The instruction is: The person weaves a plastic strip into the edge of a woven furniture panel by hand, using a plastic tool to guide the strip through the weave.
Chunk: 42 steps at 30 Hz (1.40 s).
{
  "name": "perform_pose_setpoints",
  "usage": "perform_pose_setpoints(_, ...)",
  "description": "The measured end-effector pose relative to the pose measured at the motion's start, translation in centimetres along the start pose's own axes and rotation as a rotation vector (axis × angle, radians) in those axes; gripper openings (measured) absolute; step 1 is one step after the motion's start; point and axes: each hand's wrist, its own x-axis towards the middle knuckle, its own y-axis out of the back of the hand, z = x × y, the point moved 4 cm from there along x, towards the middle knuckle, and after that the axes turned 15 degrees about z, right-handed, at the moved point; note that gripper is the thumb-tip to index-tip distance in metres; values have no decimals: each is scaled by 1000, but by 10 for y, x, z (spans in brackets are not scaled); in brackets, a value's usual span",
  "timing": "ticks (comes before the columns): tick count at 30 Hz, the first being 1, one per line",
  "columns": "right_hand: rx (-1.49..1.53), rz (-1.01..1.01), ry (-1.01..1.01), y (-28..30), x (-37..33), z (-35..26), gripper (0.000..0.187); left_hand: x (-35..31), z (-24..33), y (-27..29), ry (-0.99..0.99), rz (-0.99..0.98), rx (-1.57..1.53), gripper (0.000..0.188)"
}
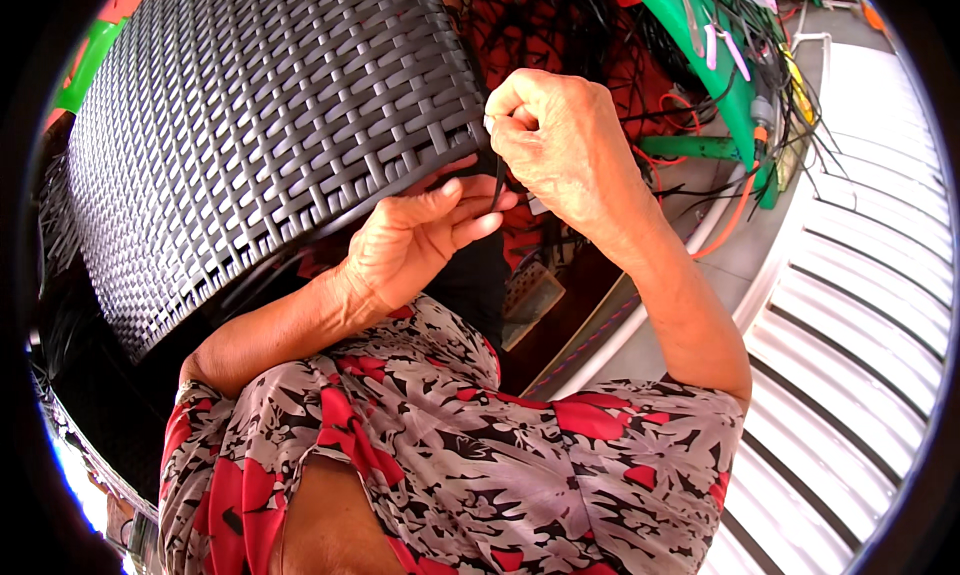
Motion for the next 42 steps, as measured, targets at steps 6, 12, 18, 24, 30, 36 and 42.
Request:
perform_pose_setpoints(6,-31,-79,6,-1,8,-4,8,20,11,38,-85,-142,-13,38)
perform_pose_setpoints(12,-93,-107,-45,2,14,-15,9,28,30,9,32,-399,-128,36)
perform_pose_setpoints(18,-213,-188,2,-2,23,-14,7,44,34,-8,6,-431,-135,36)
perform_pose_setpoints(24,-353,-187,42,-6,26,-23,7,53,37,-12,-21,-419,-132,36)
perform_pose_setpoints(30,-425,-151,141,-4,25,-26,6,54,41,-9,-39,-400,-142,36)
perform_pose_setpoints(36,-359,-105,45,-5,29,-23,7,57,44,-1,-64,-378,-141,37)
perform_pose_setpoints(42,-273,-148,-72,-5,32,-16,5,57,49,1,-93,-357,-111,37)
